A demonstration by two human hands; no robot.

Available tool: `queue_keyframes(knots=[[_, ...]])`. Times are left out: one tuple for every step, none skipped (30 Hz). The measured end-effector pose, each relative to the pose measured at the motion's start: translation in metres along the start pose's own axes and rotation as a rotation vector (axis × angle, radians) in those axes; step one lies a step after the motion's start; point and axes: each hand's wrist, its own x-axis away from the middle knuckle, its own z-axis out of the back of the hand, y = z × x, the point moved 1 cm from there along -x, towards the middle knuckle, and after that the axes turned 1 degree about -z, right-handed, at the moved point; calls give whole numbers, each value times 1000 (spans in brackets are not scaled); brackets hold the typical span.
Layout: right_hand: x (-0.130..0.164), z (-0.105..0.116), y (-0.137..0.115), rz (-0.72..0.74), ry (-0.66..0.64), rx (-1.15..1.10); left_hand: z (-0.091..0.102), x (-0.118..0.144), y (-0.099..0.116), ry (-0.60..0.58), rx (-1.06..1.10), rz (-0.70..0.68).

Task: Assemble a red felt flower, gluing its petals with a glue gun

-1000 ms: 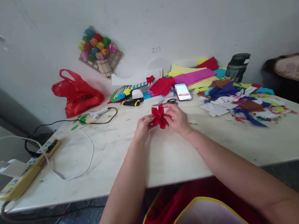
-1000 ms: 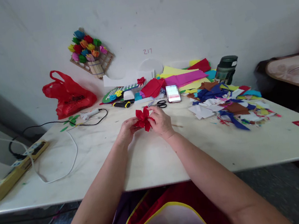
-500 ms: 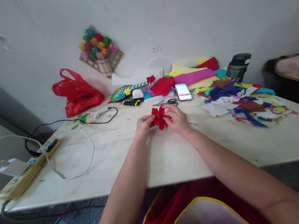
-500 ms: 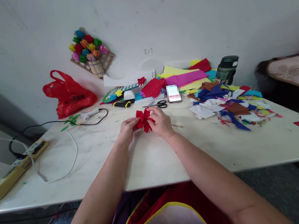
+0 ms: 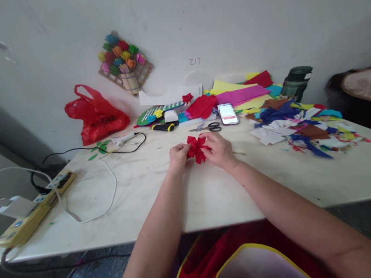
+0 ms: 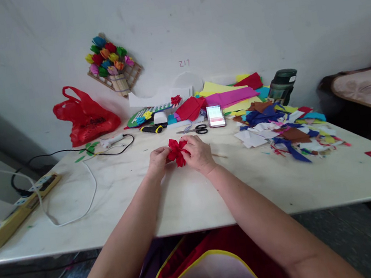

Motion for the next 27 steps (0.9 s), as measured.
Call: queue_keyframes(knots=[[0, 0, 0, 8, -1, 7, 0, 0, -1, 2, 4, 5], [0, 0, 0, 12, 0, 15, -1, 0, -1, -4, 9, 16], [0, -1, 0, 14, 3, 22, -1, 0, -2, -18, 15, 32], [1, -1, 0, 13, 8, 26, -1, 1, -2, -36, 17, 48], [1, -1, 0, 11, 12, 27, -2, 1, -3, -56, 17, 63], [1, -1, 0, 7, 14, 23, -2, 2, -3, -74, 16, 72], [1, -1, 1, 1, 16, 16, -2, 2, -3, -87, 15, 75], [1, -1, 1, -7, 19, 7, -3, 2, -3, -92, 13, 74], [1, -1, 1, -16, 22, -1, -3, 2, -3, -94, 9, 70], [1, -2, 2, -26, 25, -8, -3, 2, -3, -95, 2, 62], [1, -2, 2, -36, 29, -13, -3, 2, -2, -92, -9, 50], [1, -2, 3, -45, 29, -14, -3, 2, -2, -85, -24, 33], [1, -2, 3, -55, 25, -14, -3, 1, -3, -75, -43, 13], [1, -2, 3, -64, 17, -11, -2, 0, -3, -67, -65, -8], [1, -2, 4, -73, 8, -5, -2, -2, -4, -58, -90, -26], [1, -3, 4, -80, -3, 4, -2, -3, -4, -47, -120, -42], [2, -3, 4, -85, -13, 15, -2, -4, -5, -35, -152, -58], [2, -3, 4, -88, -22, 24, -1, -5, -5, -24, -186, -77], [2, -3, 4, -89, -30, 32, -1, -5, -5, -13, -219, -96], [2, -3, 4, -88, -35, 39, -2, -5, -5, -8, -243, -110], [1, -2, 4, -84, -39, 44, -2, -5, -4, -13, -256, -115], [1, -2, 5, -75, -42, 48, -2, -3, -3, -30, -255, -108], [1, -2, 5, -60, -43, 54, -3, -2, -2, -56, -238, -88], [0, -2, 5, -41, -46, 62, -3, 0, -1, -85, -210, -59], [0, -1, 4, -18, -50, 72, -3, 1, 0, -110, -175, -30], [-1, 0, 4, 7, -56, 82, -4, 3, 1, -135, -142, -1], [-1, 0, 3, 33, -63, 93, -4, 4, 1, -154, -111, 19]])
